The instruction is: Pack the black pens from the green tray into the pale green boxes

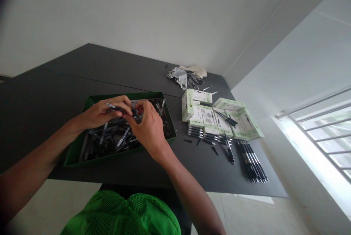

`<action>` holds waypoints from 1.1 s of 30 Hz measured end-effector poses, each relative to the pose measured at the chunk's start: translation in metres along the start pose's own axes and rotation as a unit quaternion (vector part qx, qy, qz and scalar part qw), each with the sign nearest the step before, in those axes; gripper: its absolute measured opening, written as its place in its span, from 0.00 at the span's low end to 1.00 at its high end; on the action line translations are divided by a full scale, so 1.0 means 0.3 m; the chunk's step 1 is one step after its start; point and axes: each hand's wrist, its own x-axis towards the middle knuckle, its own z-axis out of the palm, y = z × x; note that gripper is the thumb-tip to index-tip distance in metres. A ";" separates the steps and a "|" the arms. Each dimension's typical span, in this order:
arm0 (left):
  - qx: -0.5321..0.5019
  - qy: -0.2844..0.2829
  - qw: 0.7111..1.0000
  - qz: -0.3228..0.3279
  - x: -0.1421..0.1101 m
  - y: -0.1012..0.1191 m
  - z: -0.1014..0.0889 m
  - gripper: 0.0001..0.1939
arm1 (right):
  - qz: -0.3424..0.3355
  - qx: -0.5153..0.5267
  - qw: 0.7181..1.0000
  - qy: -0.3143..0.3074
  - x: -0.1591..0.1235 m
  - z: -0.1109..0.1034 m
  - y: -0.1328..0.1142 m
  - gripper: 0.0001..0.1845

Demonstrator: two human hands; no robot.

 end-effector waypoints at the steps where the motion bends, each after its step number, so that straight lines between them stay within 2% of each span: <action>1: 0.000 0.005 1.000 0.008 0.001 0.001 0.000 0.20 | 0.002 -0.003 1.000 -0.007 -0.007 0.005 -0.003 0.12; 4: -0.001 -0.010 1.000 -0.001 0.001 0.001 0.000 0.21 | -0.010 -0.030 0.999 -0.029 -0.020 0.016 -0.010 0.10; 10: -0.020 -0.034 0.998 -0.045 -0.007 0.005 0.000 0.22 | -0.015 -0.073 0.997 -0.024 -0.024 -0.004 -0.026 0.10; 16: -0.020 -0.045 0.998 -0.045 -0.010 0.009 0.002 0.27 | -0.013 -0.060 0.998 -0.012 -0.037 -0.041 -0.031 0.09; 22: -0.011 -0.055 0.997 -0.048 -0.005 0.020 0.005 0.28 | -0.013 -0.040 0.999 -0.012 -0.056 -0.043 -0.021 0.09; 28: -0.005 -0.021 0.997 -0.079 -0.024 0.010 0.006 0.31 | -0.045 0.014 0.999 0.001 -0.054 -0.054 -0.017 0.07; 31: -0.026 -0.029 0.997 -0.060 -0.025 0.002 0.008 0.31 | -0.047 0.007 0.998 0.041 -0.075 -0.110 -0.014 0.06; 33: -0.045 -0.033 0.997 -0.047 -0.021 -0.003 0.010 0.29 | -0.010 -0.015 0.994 0.104 -0.115 -0.174 0.005 0.07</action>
